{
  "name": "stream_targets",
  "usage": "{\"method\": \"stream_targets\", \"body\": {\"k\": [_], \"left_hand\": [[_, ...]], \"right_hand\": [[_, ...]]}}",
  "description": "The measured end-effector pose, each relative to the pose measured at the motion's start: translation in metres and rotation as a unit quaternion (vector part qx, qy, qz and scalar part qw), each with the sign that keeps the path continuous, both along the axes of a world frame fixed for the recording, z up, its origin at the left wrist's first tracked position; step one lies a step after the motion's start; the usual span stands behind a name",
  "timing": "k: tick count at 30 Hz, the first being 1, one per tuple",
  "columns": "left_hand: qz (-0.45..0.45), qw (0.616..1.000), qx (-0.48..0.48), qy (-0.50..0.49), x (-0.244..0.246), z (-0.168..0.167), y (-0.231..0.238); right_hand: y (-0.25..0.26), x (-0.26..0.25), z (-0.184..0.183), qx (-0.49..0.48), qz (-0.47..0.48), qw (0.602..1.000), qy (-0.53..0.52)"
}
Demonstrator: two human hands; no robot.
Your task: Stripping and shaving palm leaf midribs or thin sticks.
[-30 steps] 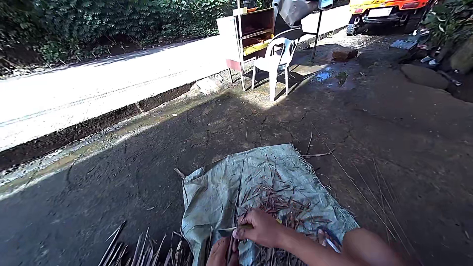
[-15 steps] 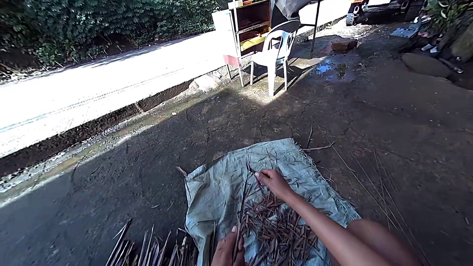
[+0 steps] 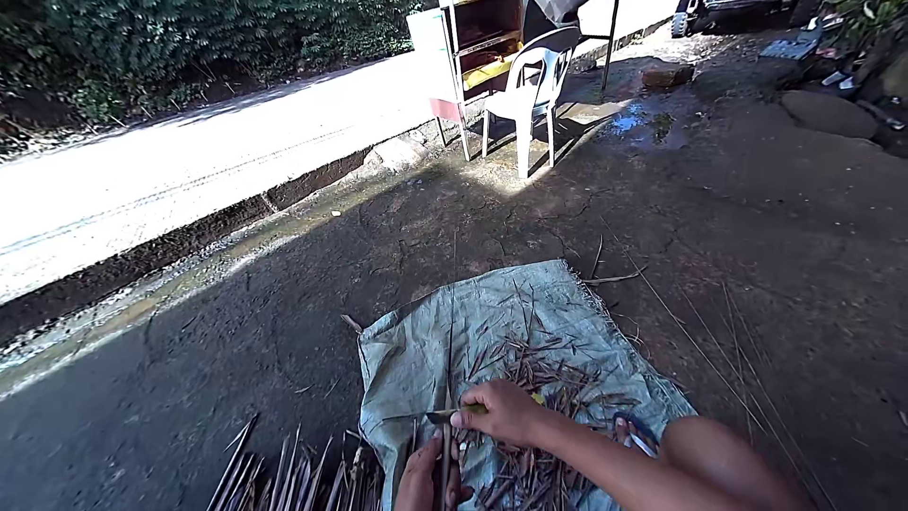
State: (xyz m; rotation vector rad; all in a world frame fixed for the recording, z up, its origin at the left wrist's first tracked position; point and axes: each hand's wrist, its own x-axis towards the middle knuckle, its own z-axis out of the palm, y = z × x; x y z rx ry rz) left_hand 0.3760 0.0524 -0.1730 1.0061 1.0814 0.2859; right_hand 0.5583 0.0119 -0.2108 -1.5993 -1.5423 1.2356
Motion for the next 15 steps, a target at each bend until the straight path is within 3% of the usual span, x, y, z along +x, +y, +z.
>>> {"method": "stream_targets", "body": {"k": [7,15], "left_hand": [[-0.011,0.998,-0.015,-0.057,0.001,-0.002,-0.003],[-0.011,0.998,-0.036,-0.057,0.007,-0.002,-0.005]], "right_hand": [[-0.008,-0.007,0.001,0.019,0.021,0.999,0.045],[0.004,0.024,-0.003,0.019,-0.001,0.998,-0.057]]}}
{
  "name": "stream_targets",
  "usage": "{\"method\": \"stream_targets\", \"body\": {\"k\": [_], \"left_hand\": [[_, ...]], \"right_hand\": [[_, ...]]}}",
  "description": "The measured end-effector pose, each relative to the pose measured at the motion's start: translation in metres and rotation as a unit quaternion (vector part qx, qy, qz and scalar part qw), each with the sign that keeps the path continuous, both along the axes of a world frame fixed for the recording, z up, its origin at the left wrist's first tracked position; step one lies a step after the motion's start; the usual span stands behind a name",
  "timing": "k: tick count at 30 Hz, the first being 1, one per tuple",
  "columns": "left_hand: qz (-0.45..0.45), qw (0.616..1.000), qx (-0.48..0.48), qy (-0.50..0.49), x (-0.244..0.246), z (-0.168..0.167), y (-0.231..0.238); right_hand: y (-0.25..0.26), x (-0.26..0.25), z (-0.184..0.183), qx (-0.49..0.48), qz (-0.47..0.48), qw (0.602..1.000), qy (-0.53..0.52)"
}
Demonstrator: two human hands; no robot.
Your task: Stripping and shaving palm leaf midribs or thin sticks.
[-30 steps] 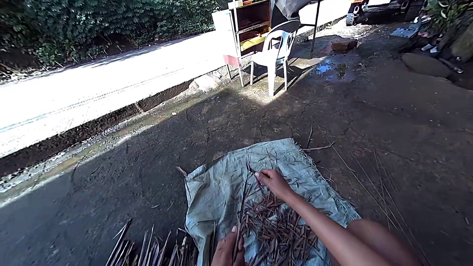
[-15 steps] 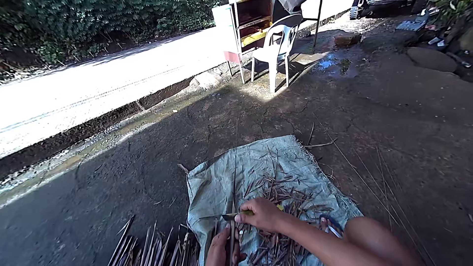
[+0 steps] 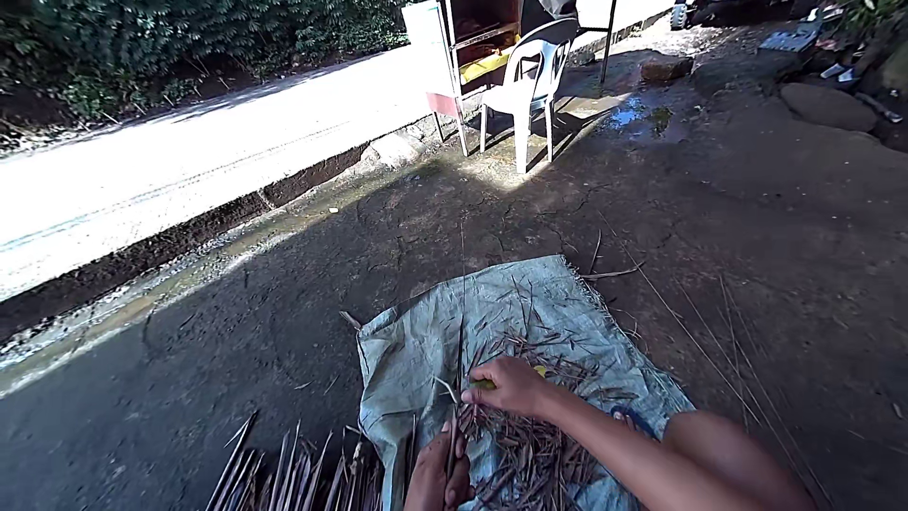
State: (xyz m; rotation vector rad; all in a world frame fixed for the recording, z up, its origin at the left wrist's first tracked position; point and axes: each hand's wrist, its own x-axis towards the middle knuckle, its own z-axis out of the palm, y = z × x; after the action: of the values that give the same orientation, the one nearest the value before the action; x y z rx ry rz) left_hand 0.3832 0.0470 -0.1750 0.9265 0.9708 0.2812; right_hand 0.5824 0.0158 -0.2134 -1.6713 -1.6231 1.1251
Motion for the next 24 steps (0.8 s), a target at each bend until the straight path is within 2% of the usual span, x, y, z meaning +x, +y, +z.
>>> {"method": "stream_targets", "body": {"k": [2,8,10,13,16,20,24], "left_hand": [[-0.004,1.0,0.001,0.008,-0.001,0.0,0.0],[-0.042,0.999,0.023,0.02,-0.009,0.001,-0.006],[-0.045,0.997,0.047,0.044,-0.012,-0.001,-0.005],[-0.051,0.989,0.106,0.084,-0.015,-0.006,0.0],[-0.06,0.98,0.151,0.116,-0.013,-0.009,0.002],[-0.091,0.972,0.172,0.135,-0.01,-0.007,-0.001],[-0.125,0.965,0.183,0.139,-0.009,-0.003,-0.003]], "right_hand": [[0.002,0.01,-0.006,-0.011,-0.036,0.999,-0.004],[0.005,0.047,-0.006,-0.054,-0.274,0.96,0.02],[0.002,0.036,-0.002,-0.031,-0.265,0.963,0.05],[-0.006,-0.001,-0.007,-0.003,-0.149,0.982,0.114],[-0.015,-0.033,-0.004,-0.02,-0.065,0.992,0.105],[-0.003,-0.018,-0.009,-0.039,-0.124,0.99,0.047],[0.011,0.031,-0.023,-0.047,-0.262,0.961,0.071]]}}
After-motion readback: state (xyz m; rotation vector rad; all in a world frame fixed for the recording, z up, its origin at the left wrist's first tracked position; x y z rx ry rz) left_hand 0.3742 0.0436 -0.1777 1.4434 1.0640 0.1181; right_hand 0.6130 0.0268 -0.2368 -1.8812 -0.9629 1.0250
